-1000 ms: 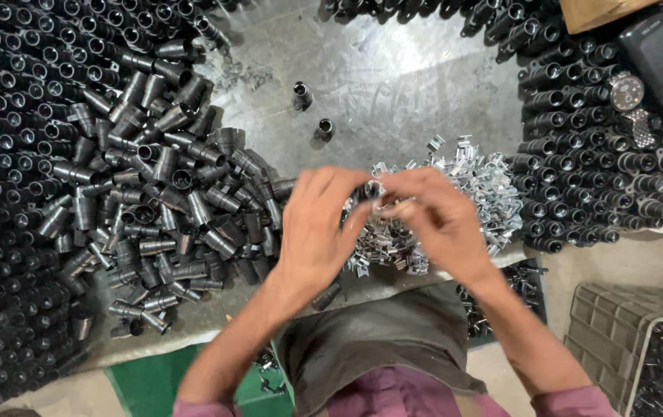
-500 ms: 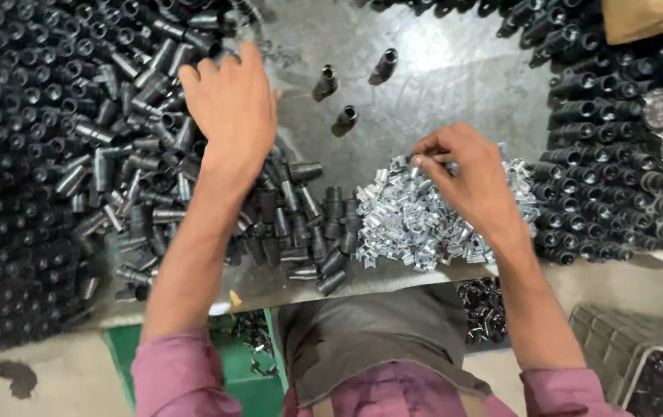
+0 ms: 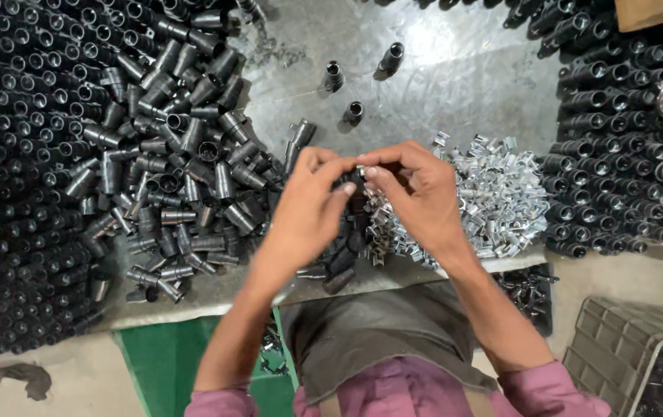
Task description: The person repeatedly picks a black cylindrical metal part and a small silver metal piece, inserts the silver piece into the cylinder, and places the assembled unit on the table. The person continues this assembly cycle throughout the clip.
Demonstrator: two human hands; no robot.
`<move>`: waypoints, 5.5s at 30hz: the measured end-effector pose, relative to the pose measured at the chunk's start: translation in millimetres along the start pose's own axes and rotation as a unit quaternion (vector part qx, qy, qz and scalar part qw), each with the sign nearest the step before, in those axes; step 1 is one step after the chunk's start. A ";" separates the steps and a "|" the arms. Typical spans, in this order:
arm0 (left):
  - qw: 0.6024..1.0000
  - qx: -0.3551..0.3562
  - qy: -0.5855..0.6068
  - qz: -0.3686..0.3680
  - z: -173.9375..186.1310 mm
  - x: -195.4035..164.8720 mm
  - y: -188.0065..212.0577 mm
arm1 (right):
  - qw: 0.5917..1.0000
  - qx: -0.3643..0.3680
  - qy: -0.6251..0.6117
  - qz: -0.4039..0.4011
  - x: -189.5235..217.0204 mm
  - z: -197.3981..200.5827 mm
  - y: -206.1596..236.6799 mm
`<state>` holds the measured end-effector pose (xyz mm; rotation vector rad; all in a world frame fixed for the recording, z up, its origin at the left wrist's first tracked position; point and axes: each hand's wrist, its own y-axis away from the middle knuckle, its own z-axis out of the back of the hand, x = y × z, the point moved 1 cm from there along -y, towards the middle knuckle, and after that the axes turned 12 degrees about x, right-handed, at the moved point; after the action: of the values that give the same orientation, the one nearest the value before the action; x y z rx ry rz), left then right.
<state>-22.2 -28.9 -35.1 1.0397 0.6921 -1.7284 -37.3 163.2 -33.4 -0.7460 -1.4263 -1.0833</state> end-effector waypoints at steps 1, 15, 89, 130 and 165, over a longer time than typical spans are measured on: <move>1.000 -0.010 0.004 0.000 -8.0 -3.7 0.1 | 1.000 -0.009 -0.008 0.001 2.7 -3.1 1.1; 0.990 -0.046 0.099 0.084 -30.3 -31.5 10.8 | 0.968 -0.029 0.240 0.068 40.1 -5.7 35.4; 0.990 0.015 0.011 0.140 53.6 27.9 -16.1 | 0.969 -0.069 0.237 -0.027 -29.4 117.5 -10.8; 0.993 0.003 0.121 0.000 -34.7 -37.0 -19.9 | 0.936 -0.062 0.325 0.118 22.7 25.7 33.8; 0.987 0.113 0.113 0.004 3.8 7.4 -15.3 | 0.928 -0.023 0.350 0.126 25.1 -4.6 12.8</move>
<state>-38.9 -29.5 -39.9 1.4098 0.6408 -1.7254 -27.9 160.4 -6.6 -0.4800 -0.6777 -1.0359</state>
